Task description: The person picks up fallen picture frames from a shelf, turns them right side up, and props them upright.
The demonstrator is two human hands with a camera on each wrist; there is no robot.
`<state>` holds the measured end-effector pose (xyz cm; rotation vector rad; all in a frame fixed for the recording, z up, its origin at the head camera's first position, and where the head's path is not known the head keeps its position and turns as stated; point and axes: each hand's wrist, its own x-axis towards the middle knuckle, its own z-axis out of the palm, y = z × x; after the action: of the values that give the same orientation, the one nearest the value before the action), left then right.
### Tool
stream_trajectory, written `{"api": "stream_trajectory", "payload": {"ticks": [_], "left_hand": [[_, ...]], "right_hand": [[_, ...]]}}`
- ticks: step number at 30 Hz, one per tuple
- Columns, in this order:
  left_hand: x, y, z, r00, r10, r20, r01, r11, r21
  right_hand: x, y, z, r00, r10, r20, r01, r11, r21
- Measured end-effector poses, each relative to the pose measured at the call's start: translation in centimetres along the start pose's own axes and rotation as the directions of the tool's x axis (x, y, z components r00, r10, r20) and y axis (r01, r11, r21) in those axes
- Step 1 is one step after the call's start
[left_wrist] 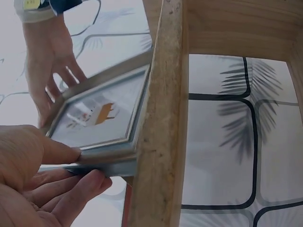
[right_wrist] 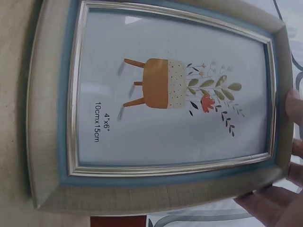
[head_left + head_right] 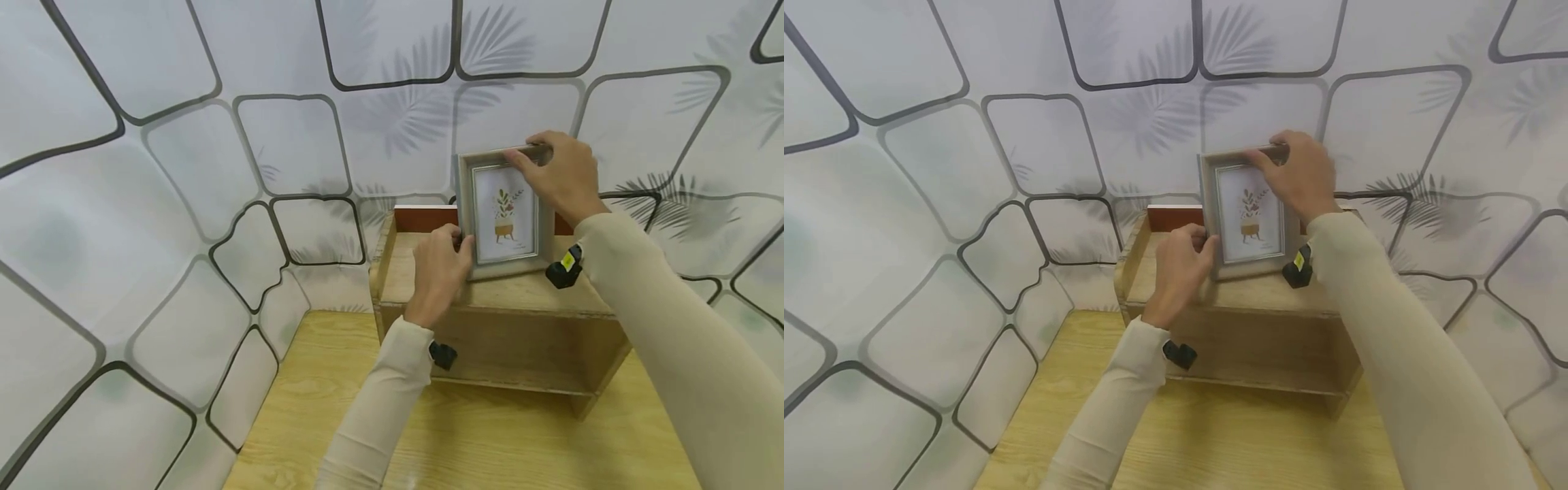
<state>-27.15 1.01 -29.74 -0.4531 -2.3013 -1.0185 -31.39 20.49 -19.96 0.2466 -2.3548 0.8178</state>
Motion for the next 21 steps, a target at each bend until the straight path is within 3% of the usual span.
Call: {"api": "stream_trajectory", "payload": {"ticks": [8,21], "left_hand": [[0.5,-0.5,0.5,0.999,-0.030,-0.019,0.030,1.000,-0.002],[0.8,-0.7,0.6,1.000,-0.019,-0.015,0.019,1.000,-0.017]], "right_hand": [[-1.0,-0.3,0.6,0.983,0.027,-0.183,-0.034,0.999,-0.037],[-1.3,-0.6,0.8,0.970,0.047,-0.237,-0.066,0.995,-0.073]]}}
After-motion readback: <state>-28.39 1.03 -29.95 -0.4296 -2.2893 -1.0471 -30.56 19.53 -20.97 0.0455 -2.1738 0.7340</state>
